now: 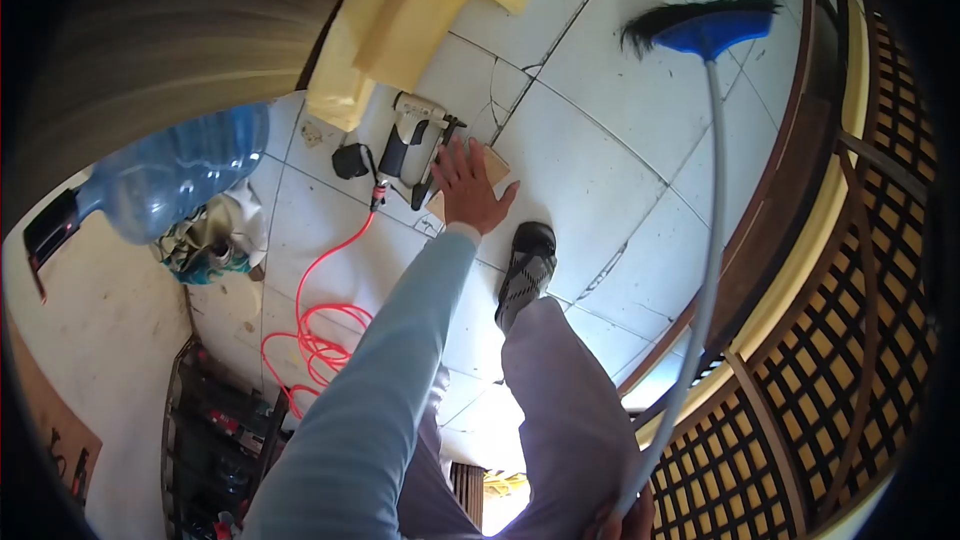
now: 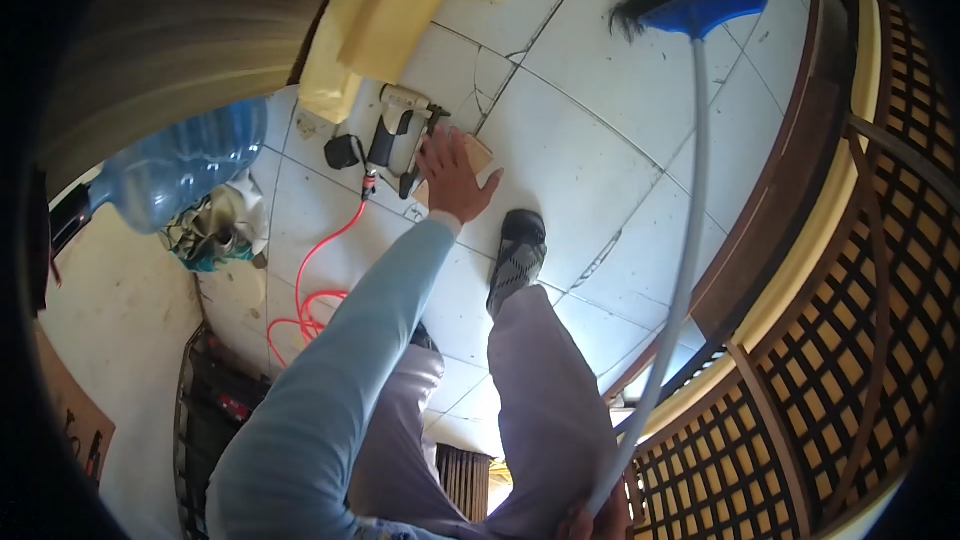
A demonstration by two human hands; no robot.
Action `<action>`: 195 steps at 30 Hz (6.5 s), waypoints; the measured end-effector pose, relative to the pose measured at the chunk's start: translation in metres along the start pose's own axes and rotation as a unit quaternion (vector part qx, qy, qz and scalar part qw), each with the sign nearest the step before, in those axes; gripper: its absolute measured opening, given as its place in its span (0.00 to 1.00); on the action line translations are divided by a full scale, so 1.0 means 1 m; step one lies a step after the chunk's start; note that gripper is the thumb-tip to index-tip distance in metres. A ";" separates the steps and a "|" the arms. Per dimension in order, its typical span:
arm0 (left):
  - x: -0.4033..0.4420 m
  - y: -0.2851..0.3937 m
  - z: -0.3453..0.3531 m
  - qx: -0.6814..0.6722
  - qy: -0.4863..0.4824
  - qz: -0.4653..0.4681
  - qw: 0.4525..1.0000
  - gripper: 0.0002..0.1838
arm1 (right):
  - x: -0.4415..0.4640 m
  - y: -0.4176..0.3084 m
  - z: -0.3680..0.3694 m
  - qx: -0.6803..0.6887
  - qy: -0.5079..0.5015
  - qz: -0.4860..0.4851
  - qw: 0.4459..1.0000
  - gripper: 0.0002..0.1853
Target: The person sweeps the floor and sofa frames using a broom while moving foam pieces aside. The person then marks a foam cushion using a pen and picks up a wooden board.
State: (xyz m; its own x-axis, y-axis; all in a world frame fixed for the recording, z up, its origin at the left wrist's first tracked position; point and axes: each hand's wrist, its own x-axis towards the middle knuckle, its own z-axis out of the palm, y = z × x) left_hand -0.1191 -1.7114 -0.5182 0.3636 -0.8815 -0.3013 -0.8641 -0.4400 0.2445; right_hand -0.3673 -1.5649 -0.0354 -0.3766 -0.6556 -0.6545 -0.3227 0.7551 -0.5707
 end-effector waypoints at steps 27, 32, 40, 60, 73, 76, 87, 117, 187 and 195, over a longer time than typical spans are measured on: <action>-0.090 -0.161 -0.102 0.032 0.133 -0.235 0.962 0.39 | -0.028 0.019 -0.007 -0.066 -0.088 -0.051 0.993 0.36; -0.091 -0.254 -0.094 0.020 0.104 -0.281 0.954 0.44 | -0.025 0.025 -0.007 -0.105 -0.083 -0.076 0.988 0.39; -0.101 -0.265 -0.069 -0.081 0.098 -0.280 0.952 0.36 | -0.023 0.047 -0.022 -0.149 -0.077 -0.093 0.981 0.40; -0.114 -0.276 -0.101 -0.193 -0.002 -0.297 0.935 0.33 | -0.021 0.006 0.006 -0.129 -0.134 -0.102 0.977 0.37; -0.105 -0.254 -0.088 0.056 -0.080 -0.311 0.945 0.61 | -0.018 0.027 0.000 -0.156 -0.144 -0.125 0.969 0.39; -0.095 -0.249 -0.094 0.038 -0.179 -0.329 0.926 0.61 | -0.015 0.026 0.005 -0.155 -0.128 -0.151 0.968 0.39; -0.026 -0.271 -0.170 0.130 -0.005 -0.185 0.974 0.59 | -0.018 0.023 0.003 -0.097 -0.133 -0.051 0.985 0.38; -0.396 -0.174 -0.562 -0.266 -0.285 -0.072 0.918 0.22 | -0.270 0.169 -0.218 0.101 -0.040 0.160 0.981 0.26; -1.129 0.663 -0.278 0.094 -0.011 0.736 0.670 0.26 | -0.582 0.840 -0.587 0.245 0.369 0.447 0.777 0.21; -1.159 0.679 -0.271 0.112 -0.010 0.713 0.692 0.25 | -0.609 0.852 -0.727 0.357 0.339 0.290 0.821 0.24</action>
State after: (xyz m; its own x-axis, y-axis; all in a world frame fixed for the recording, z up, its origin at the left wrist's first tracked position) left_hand -1.0327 -1.0353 0.2465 -0.9172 -0.3891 0.0855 -0.3730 0.9141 0.1590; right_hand -1.0439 -0.5197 0.2375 -0.7617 0.1494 -0.6304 0.5815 0.5868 -0.5635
